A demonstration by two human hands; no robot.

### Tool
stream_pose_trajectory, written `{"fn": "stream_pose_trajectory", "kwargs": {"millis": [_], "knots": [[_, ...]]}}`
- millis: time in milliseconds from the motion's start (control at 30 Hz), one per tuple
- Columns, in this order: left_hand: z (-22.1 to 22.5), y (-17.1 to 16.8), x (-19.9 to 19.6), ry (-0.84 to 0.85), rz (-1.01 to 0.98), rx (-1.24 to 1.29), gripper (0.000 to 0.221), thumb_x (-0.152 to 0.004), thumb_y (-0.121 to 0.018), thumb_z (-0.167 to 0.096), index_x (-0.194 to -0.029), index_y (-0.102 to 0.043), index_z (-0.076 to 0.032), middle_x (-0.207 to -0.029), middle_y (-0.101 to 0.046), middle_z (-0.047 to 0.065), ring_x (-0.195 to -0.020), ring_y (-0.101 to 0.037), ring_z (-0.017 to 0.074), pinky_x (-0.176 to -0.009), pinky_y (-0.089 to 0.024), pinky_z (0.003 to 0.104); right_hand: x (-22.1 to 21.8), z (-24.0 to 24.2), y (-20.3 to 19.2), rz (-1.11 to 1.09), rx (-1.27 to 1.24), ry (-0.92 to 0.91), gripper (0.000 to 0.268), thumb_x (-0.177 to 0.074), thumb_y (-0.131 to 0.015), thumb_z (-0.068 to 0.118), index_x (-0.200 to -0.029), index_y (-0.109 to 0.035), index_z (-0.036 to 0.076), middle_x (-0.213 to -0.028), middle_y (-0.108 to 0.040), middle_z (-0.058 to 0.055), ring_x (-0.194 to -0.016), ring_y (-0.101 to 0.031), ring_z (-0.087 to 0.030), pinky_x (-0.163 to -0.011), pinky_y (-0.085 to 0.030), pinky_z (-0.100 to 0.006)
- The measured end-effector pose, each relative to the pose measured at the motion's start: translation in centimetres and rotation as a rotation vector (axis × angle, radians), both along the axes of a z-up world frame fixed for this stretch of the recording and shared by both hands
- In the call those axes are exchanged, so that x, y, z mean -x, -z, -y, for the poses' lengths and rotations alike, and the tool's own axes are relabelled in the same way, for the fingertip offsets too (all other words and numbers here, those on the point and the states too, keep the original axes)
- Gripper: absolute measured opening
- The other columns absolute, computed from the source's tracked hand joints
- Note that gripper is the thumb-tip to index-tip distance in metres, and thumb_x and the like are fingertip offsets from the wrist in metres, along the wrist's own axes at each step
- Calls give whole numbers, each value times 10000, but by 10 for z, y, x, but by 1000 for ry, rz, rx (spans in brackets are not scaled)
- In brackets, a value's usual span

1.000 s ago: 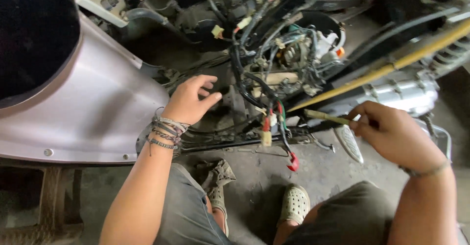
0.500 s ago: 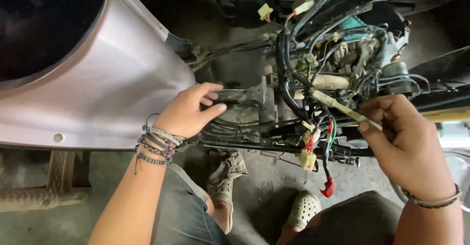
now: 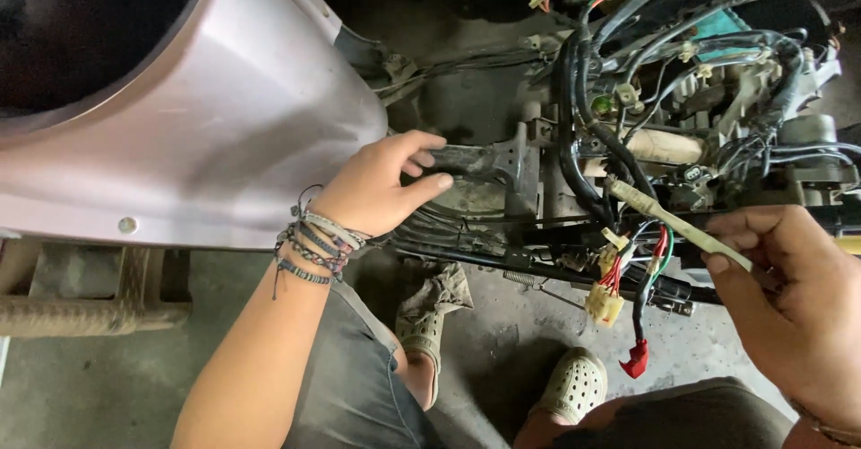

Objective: Repairing the electrical wiring harness and internal components of a scooter using hands and a small tool.

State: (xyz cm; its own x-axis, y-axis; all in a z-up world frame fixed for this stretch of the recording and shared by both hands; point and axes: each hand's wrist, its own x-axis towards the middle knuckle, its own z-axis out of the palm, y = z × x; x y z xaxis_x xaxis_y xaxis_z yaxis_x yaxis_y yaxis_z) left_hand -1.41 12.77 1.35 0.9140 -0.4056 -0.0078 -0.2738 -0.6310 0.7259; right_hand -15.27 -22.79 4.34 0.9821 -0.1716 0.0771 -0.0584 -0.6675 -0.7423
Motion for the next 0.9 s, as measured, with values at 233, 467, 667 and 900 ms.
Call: {"fn": "stream_pose_trajectory", "kwargs": {"millis": [233,467,667,900], "knots": [[-21,-11,21,-96,9,-73,478,-879,-703,-306,-1286,-631,-67,-1116,-746,83,-957,-733,188,-823,-588,316,0,-38,-21,44,214,-101,347,-906,-680,-111,-1250,-639,-85,-645,-551,-114,-465,-432,-172,-430,-338,-304],[-51,-8,43,-190,40,-90,518,-841,-727,-344,-1279,-647,-79,-1038,-751,59,-871,-720,183,-764,-578,318,1,-113,7,71,490,-425,378,-869,-591,55,-1245,-611,88,-914,-717,-55,-494,-677,-210,-425,-593,-373],[-58,-7,41,-187,-46,5,536,-929,-681,-374,-1367,-603,-75,-1145,-718,187,-1087,-716,326,-916,-577,459,-54,-188,133,-248,755,-635,341,-933,-493,81,-1269,-536,120,-1157,-641,-173,-774,-755,-349,-614,-622,-488],[-50,-3,34,-161,-26,65,508,-915,-688,-351,-1338,-616,-79,-1112,-731,185,-1061,-728,315,-897,-599,444,-78,-236,194,-288,566,-607,471,-955,-526,26,-1426,-520,47,-1243,-633,-278,-888,-751,-431,-698,-635,-544]]}}
